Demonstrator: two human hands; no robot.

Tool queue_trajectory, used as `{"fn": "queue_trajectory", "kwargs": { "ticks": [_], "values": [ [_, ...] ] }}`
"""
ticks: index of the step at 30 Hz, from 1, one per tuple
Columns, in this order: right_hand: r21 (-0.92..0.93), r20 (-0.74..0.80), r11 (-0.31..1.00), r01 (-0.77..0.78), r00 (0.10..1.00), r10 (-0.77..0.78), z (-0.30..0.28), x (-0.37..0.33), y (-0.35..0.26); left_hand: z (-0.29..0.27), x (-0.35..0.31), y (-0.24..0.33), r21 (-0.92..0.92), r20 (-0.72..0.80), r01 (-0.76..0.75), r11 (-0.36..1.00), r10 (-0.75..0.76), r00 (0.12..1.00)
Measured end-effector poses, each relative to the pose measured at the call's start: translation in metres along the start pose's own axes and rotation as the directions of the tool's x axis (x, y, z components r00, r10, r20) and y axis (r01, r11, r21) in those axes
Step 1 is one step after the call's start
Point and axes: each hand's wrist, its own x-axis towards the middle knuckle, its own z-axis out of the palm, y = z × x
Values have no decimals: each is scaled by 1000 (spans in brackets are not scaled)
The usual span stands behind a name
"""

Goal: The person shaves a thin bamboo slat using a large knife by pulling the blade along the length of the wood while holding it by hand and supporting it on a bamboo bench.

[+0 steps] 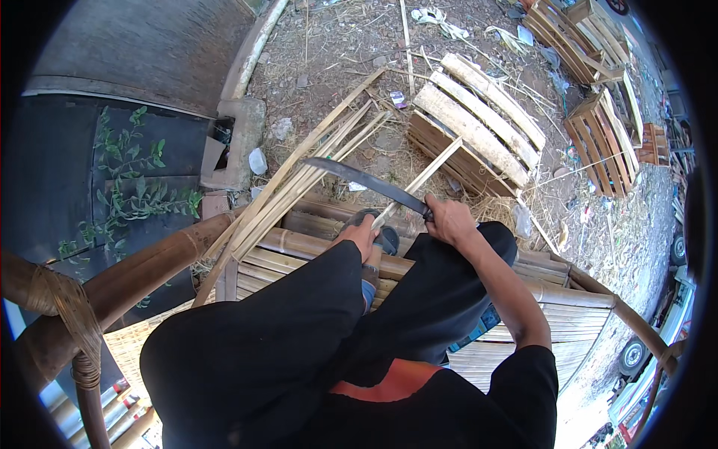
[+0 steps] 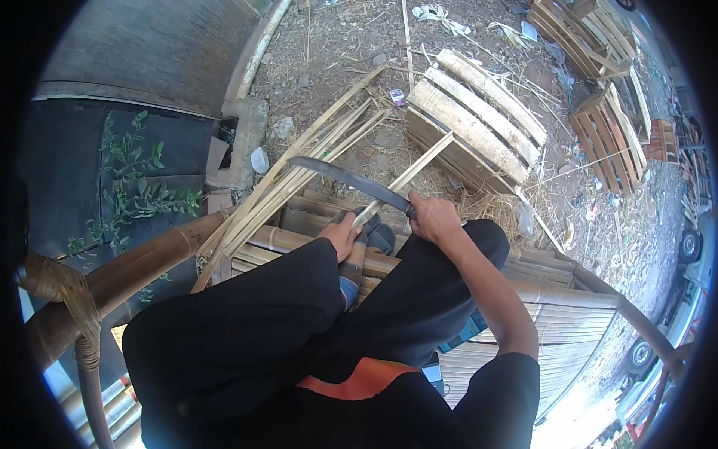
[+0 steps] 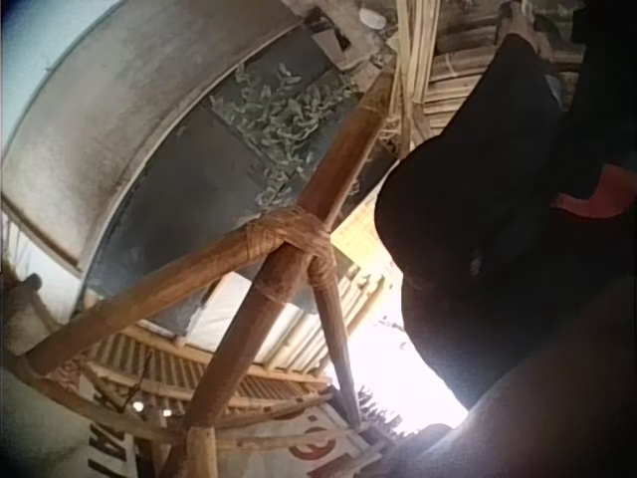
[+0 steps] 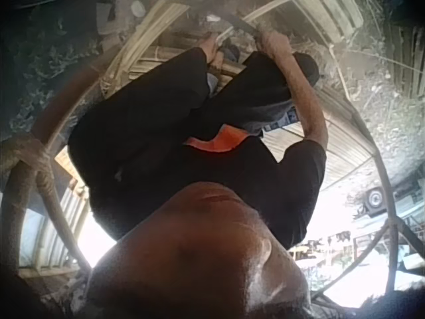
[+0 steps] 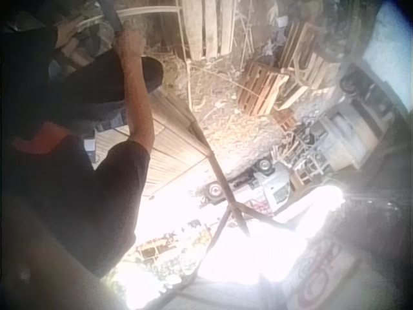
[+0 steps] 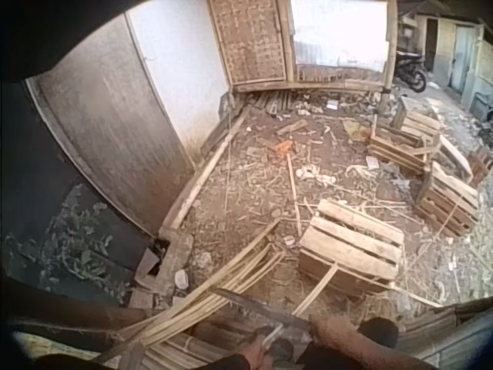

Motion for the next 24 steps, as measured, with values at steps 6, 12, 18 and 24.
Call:
{"fn": "queue_trajectory", "kwargs": {
  "ticks": [6,12,18,24],
  "values": [
    [31,56,999,27,998,-29,-4,2,-19,3,-1,-2,16,-6,-10,1000,10,1000],
    [-47,144,991,-122,981,128,-4,18,-18,7,1,-9,-1,-15,2,1000,-2,1000],
    [67,71,895,-441,897,437,1,28,106,0,3,3,36,38,-2,999,1,999],
    [151,98,980,-132,988,118,13,13,59,4,2,-5,18,19,19,1000,-20,1000]
  ]
}}
